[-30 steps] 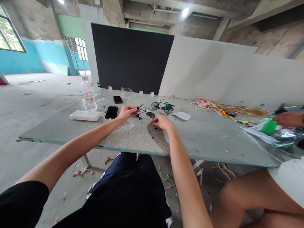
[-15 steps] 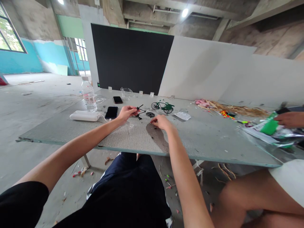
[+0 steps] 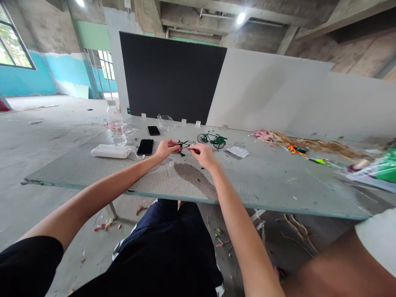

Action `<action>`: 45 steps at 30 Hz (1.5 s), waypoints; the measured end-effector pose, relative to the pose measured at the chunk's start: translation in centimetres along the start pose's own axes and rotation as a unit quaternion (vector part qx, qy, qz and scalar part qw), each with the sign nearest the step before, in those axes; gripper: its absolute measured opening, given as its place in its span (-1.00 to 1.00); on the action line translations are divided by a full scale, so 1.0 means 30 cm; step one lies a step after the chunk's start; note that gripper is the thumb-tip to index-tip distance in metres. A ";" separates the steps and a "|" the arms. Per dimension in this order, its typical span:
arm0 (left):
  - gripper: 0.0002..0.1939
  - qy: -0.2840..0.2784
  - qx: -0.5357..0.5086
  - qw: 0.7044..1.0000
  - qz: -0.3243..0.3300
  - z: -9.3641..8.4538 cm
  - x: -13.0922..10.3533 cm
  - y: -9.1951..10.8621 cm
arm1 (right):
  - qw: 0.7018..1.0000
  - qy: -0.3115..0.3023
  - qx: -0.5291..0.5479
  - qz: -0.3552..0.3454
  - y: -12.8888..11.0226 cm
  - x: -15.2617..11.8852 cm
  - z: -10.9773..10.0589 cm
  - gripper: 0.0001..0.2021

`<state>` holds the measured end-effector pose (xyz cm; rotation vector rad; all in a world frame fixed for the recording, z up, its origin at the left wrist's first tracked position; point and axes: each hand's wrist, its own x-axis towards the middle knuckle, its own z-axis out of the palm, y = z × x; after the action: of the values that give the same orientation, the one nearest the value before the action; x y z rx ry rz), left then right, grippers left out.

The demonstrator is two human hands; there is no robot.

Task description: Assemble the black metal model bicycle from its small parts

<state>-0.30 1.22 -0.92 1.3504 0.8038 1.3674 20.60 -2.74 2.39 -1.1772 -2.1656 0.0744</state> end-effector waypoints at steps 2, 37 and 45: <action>-0.81 0.000 0.011 1.000 0.006 -0.001 0.001 -0.004 | 1.000 0.022 -0.002 -0.007 -0.011 0.004 0.012 -0.71; -0.85 0.066 0.092 0.990 0.086 0.029 -0.022 -0.007 | 0.980 0.130 0.133 0.066 -0.075 0.017 0.104 -0.66; -0.90 0.080 0.129 0.981 0.119 0.034 -0.042 0.009 | 0.964 0.136 0.218 0.073 -0.055 0.020 0.129 -0.61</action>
<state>0.48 -0.23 -0.89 1.5911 0.9777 1.6169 16.96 -2.30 0.27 -1.0186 -1.7060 0.4071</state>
